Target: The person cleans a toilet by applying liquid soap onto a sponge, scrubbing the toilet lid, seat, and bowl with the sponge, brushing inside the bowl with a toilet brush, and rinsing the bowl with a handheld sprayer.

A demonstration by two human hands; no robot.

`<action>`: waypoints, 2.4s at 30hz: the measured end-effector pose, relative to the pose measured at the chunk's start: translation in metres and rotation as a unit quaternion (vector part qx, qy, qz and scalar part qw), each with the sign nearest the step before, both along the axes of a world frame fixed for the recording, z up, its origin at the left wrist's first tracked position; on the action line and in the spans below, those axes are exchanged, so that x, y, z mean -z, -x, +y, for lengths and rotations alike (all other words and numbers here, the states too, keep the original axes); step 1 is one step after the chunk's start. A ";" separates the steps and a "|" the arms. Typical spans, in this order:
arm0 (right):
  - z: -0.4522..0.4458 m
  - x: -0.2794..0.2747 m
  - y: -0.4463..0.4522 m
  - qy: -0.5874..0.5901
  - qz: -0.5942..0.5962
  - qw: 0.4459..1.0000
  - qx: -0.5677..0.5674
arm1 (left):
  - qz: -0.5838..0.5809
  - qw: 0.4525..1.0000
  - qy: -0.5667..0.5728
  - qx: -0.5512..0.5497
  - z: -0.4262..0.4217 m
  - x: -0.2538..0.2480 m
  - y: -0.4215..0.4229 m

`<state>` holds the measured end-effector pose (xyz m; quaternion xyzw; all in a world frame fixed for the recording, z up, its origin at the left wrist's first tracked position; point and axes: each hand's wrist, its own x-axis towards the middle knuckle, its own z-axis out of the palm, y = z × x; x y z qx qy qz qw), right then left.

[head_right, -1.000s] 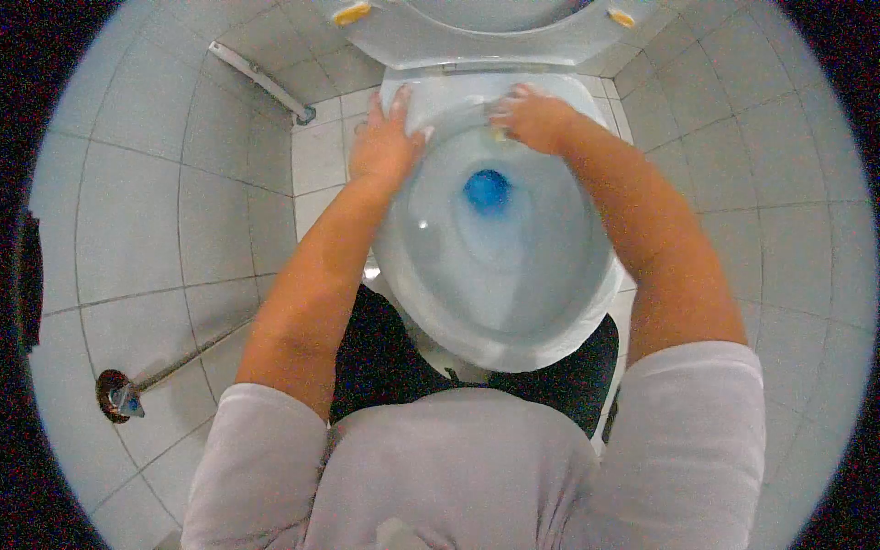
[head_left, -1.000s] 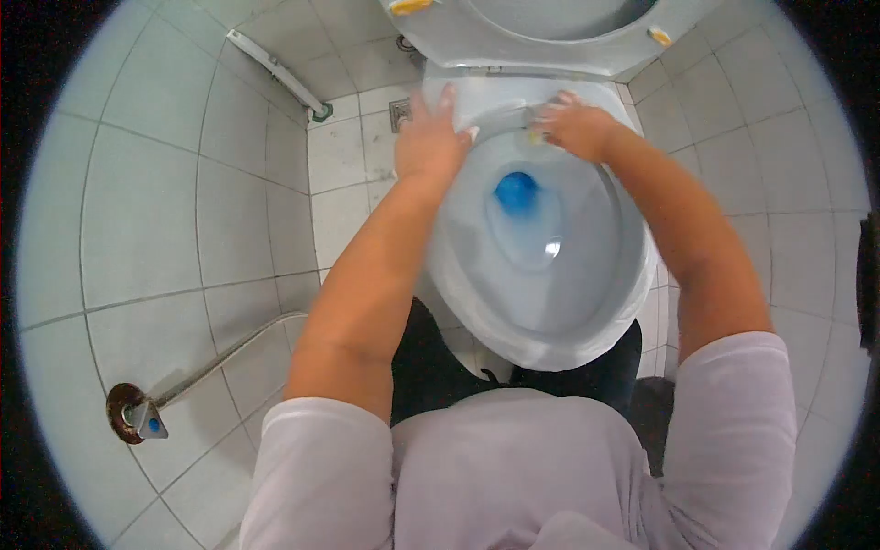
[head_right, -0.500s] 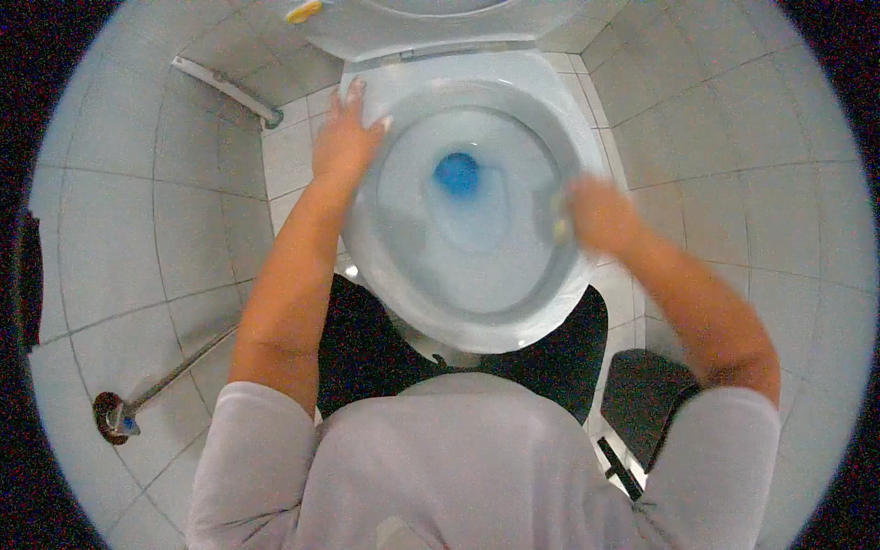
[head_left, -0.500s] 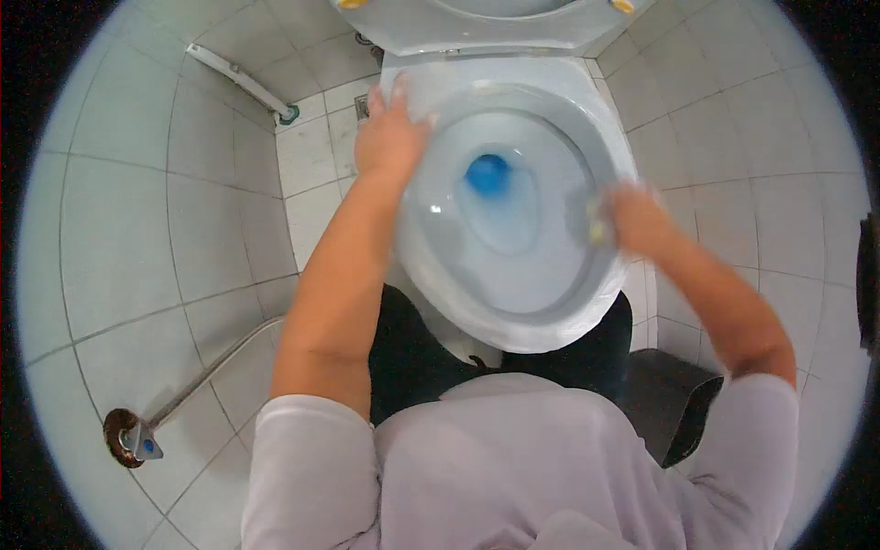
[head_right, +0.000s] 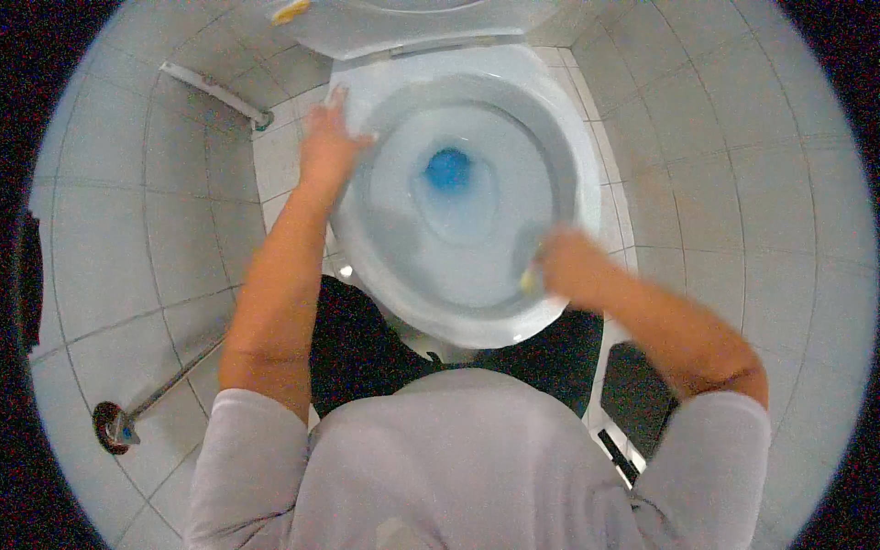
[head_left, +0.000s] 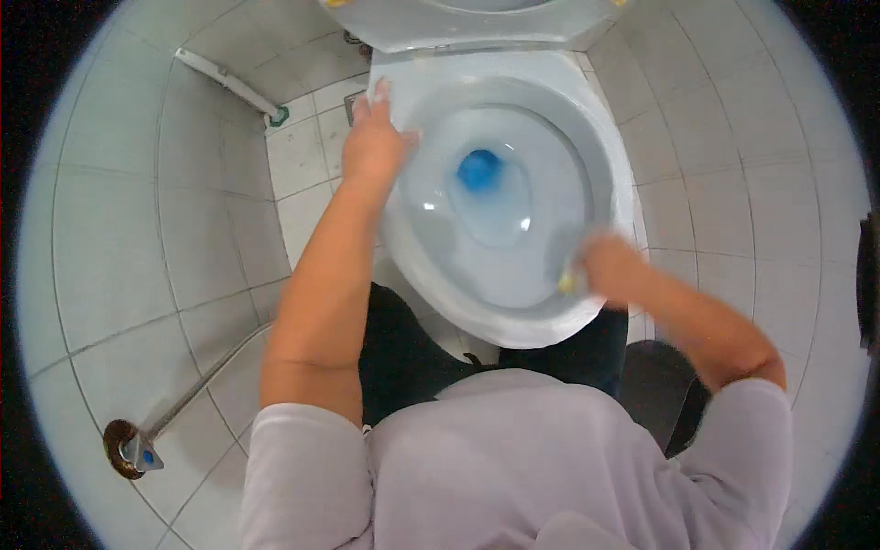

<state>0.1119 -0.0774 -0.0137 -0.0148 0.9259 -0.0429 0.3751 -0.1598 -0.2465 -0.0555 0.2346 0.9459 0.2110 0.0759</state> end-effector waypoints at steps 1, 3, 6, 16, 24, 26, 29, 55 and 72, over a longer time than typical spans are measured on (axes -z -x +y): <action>-0.029 0.006 -0.016 0.068 -0.010 0.997 0.029 | 0.001 1.000 0.002 0.008 -0.001 0.000 -0.001; -0.087 0.003 0.008 0.185 -0.039 0.967 0.171 | -0.005 1.000 -0.003 -0.008 0.002 0.000 -0.002; -0.138 0.040 0.086 0.300 0.188 0.848 0.395 | -0.020 0.999 -0.035 -0.020 -0.001 0.005 0.002; -0.123 0.088 0.208 0.382 0.474 0.608 0.509 | -0.054 0.994 -0.090 -0.022 -0.002 0.006 0.009; -0.065 0.128 0.271 0.275 0.443 0.423 0.741 | -0.016 1.000 -0.008 0.000 0.003 0.006 0.006; -0.054 0.092 0.263 0.426 0.389 0.283 0.767 | -0.033 0.999 -0.027 -0.032 0.007 -0.002 0.003; -0.095 0.100 0.263 0.356 0.414 0.367 0.753 | 0.024 0.999 -0.022 -0.013 0.002 0.007 0.001; 0.052 0.025 0.114 -0.250 0.090 0.964 -0.026 | 0.068 0.993 0.089 0.032 0.005 -0.012 -0.014; -0.089 0.023 0.052 0.232 -0.084 0.955 0.165 | 0.063 0.994 0.083 0.025 0.009 -0.014 -0.011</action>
